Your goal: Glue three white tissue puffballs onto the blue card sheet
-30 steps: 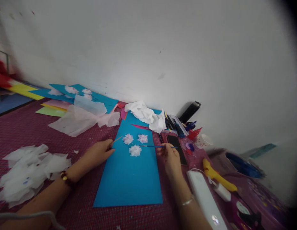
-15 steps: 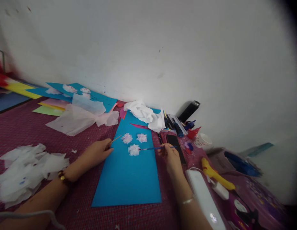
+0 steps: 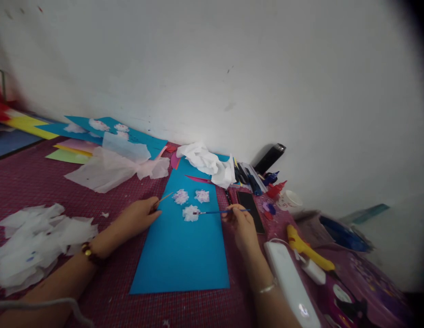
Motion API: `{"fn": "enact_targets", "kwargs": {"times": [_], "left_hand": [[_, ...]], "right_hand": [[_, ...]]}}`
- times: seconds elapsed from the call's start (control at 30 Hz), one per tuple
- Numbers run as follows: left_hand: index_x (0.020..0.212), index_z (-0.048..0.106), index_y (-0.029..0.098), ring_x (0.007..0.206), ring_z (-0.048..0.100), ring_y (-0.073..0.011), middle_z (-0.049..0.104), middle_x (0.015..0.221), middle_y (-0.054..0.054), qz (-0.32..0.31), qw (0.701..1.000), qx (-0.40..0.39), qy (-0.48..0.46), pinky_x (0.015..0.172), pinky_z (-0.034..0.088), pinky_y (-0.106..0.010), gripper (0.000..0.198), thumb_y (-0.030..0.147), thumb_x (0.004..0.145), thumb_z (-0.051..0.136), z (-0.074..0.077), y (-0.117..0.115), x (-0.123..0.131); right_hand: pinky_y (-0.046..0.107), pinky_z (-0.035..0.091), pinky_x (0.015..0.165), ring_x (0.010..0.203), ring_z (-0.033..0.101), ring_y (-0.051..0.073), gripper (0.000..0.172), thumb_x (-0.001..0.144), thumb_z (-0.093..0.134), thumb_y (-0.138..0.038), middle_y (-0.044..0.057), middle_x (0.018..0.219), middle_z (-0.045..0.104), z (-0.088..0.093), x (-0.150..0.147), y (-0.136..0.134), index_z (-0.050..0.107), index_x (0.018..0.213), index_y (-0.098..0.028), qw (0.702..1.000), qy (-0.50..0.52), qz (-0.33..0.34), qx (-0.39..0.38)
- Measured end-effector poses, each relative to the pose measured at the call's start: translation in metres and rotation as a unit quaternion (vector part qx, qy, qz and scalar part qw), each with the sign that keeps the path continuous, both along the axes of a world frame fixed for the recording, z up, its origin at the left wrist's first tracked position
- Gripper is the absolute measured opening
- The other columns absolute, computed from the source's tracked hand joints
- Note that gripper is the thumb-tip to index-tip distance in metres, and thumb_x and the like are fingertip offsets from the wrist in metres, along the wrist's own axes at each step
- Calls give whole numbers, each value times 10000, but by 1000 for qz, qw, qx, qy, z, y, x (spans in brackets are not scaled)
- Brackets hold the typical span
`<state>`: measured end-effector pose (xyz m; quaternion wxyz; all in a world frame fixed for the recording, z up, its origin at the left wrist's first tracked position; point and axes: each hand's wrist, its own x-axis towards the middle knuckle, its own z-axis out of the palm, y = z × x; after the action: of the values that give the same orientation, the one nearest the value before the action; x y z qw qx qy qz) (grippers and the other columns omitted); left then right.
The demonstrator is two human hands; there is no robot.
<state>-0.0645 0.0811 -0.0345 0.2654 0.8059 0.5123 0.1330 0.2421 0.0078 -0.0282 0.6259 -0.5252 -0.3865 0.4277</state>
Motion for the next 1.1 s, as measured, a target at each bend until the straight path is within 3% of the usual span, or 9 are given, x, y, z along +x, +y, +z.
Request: {"fn": "enact_targets", "kwargs": {"times": [0.37, 0.5, 0.7, 0.87, 1.1], "left_hand": [[759, 423, 206, 634, 531, -182, 541, 691, -4, -4, 1000, 2, -11, 599, 296, -268, 154, 346, 819, 447, -2, 0, -1], [753, 415, 207, 629, 523, -180, 537, 689, -4, 1, 1000, 4, -7, 594, 289, -267, 165, 354, 819, 450, -3, 1, -1], [764, 426, 203, 645, 534, -183, 538, 704, -8, -3, 1000, 3, -5, 603, 296, -270, 173, 363, 827, 447, -3, 1, -1], [765, 428, 203, 646, 539, -183, 545, 706, -8, -1, 1000, 5, -3, 607, 303, -271, 170, 361, 827, 444, -3, 1, -2], [762, 433, 205, 643, 536, -181, 552, 708, -5, 0, 1000, 2, -6, 600, 308, -266, 178, 370, 827, 443, -5, 2, -3]], "right_hand": [[268, 470, 625, 601, 618, 151, 185, 831, 576, -348, 15, 668, 696, 1, -6, -2, 680, 784, -202, 998, -31, 47, 4], [271, 477, 629, 612, 624, 154, 202, 848, 570, -340, 22, 677, 692, 1, -6, -4, 689, 777, -192, 993, -101, 66, 13], [277, 487, 634, 639, 627, 157, 217, 882, 536, -349, 31, 742, 703, 5, -11, -7, 691, 841, -204, 991, -118, 56, 39], [281, 486, 658, 709, 640, 165, 273, 909, 507, -338, 60, 850, 712, 10, -21, -11, 690, 758, -201, 969, -226, 82, 57], [279, 488, 643, 727, 648, 175, 248, 901, 513, -331, 59, 841, 713, 12, -25, -13, 692, 786, -203, 964, -244, 89, 58]]}}
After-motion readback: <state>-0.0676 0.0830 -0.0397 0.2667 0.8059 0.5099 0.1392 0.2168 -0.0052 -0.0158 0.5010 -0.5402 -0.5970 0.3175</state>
